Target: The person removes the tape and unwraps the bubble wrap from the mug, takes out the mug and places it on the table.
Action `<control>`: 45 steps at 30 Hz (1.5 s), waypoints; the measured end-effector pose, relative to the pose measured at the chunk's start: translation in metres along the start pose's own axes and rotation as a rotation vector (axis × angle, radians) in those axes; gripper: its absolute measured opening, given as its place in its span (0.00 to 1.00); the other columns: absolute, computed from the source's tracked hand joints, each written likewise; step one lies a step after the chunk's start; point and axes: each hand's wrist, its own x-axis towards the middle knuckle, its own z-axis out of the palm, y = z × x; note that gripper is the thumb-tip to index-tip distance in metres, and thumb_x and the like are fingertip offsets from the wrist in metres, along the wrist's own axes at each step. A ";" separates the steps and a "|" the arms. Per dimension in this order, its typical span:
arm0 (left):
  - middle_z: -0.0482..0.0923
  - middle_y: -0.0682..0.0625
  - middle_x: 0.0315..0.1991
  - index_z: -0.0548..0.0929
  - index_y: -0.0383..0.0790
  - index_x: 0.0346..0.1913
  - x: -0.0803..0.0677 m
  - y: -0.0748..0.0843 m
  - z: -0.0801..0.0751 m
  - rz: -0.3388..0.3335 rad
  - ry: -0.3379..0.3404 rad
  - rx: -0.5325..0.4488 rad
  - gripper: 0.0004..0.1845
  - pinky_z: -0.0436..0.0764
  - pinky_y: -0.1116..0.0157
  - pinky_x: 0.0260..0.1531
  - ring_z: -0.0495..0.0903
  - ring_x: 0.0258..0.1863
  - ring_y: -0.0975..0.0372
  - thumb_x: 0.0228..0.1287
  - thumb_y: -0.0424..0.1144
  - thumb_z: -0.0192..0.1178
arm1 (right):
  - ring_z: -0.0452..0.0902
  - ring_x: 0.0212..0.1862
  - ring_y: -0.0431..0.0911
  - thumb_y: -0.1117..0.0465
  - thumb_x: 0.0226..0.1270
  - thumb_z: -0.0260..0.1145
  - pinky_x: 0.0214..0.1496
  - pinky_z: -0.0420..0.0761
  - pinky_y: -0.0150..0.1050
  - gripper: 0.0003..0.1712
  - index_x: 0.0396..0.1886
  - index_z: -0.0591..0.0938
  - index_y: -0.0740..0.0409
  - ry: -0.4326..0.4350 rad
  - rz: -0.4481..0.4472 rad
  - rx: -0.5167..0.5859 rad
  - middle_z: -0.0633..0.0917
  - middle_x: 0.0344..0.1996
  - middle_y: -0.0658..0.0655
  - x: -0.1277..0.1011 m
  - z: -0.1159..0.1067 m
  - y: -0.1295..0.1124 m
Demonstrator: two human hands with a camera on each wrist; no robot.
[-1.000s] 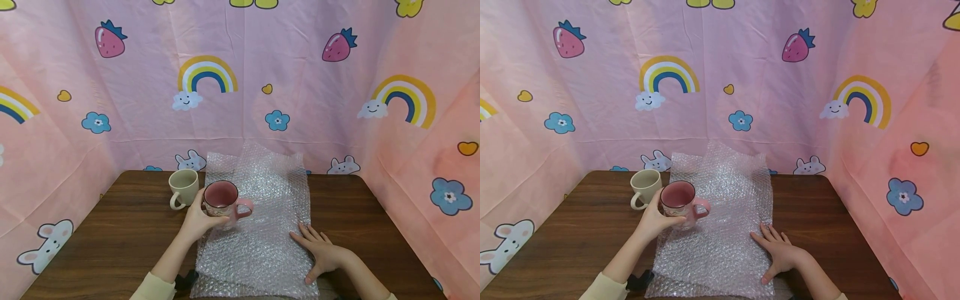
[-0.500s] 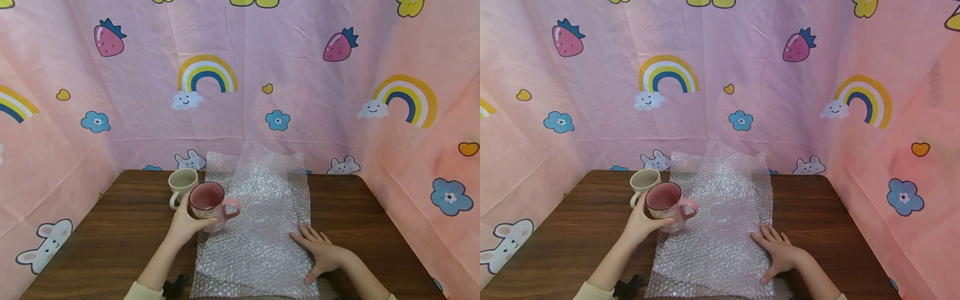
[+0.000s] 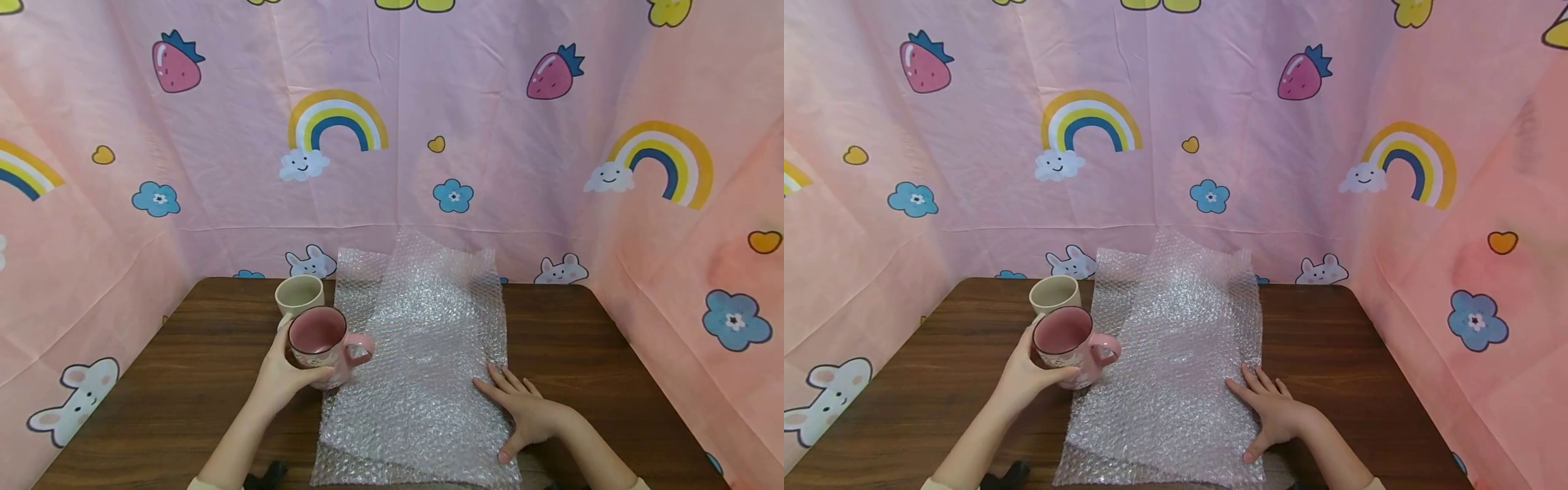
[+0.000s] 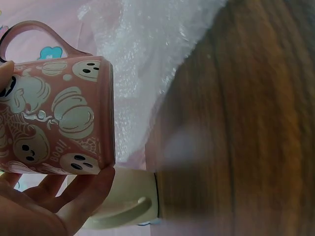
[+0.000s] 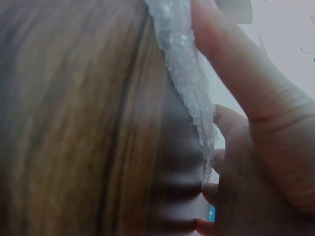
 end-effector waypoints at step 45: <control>0.63 0.41 0.64 0.53 0.41 0.73 -0.023 -0.041 -0.062 -0.157 0.116 0.141 0.57 0.68 0.63 0.47 0.65 0.57 0.52 0.43 0.43 0.79 | 0.28 0.71 0.69 0.36 0.38 0.77 0.59 0.36 0.75 0.70 0.77 0.50 0.54 -0.009 0.002 0.003 0.37 0.73 0.69 -0.001 -0.003 -0.003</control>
